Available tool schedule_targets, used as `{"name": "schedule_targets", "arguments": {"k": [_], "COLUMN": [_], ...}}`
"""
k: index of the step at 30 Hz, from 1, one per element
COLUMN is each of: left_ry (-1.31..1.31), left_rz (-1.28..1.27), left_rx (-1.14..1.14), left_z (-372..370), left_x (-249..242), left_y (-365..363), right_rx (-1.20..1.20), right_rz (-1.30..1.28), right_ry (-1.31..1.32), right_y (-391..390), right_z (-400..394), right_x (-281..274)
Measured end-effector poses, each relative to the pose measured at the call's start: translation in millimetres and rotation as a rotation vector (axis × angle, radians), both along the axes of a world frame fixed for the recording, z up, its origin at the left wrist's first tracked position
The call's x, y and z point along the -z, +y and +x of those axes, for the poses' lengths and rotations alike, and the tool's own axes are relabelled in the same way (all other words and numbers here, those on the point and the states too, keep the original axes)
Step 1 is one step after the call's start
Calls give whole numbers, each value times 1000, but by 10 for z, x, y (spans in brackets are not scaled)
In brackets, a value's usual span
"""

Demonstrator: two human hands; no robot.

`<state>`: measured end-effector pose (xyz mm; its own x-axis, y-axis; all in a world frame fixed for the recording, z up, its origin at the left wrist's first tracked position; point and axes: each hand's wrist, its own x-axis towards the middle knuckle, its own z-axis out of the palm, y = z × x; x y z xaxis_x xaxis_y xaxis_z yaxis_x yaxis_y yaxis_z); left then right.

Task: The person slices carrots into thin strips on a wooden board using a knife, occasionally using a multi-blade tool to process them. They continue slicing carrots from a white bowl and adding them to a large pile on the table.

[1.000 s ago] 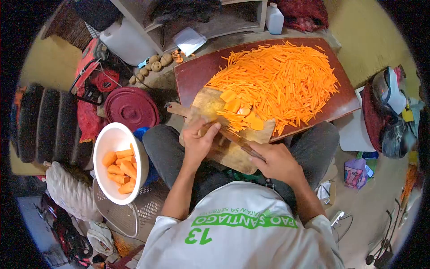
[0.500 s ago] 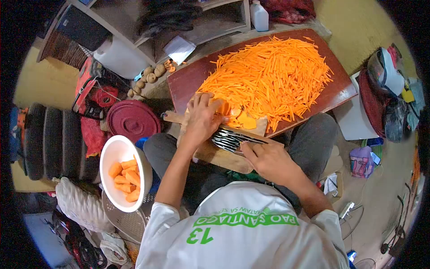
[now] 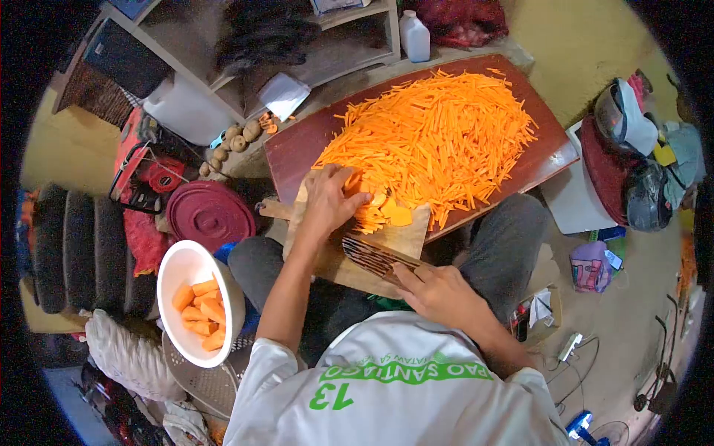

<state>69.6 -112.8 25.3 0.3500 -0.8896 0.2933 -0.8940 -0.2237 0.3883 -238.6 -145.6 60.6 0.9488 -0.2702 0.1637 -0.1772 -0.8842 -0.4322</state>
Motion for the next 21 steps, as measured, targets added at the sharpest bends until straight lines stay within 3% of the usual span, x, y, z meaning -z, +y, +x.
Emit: {"name": "schedule_targets", "arguments": {"k": [12, 15, 21], "left_ry": [254, 347, 222], "left_rz": [-133, -76, -325], "left_rx": [67, -26, -108], "left_z": [311, 269, 272], "left_x": [198, 152, 85], "left_y": [-42, -49, 222], "right_rx": [67, 87, 102], "right_rz": [126, 143, 248], "right_ry": [17, 56, 17], "right_y": [-54, -46, -52], "right_z": [-59, -71, -29], "right_x": [-70, -137, -218]}}
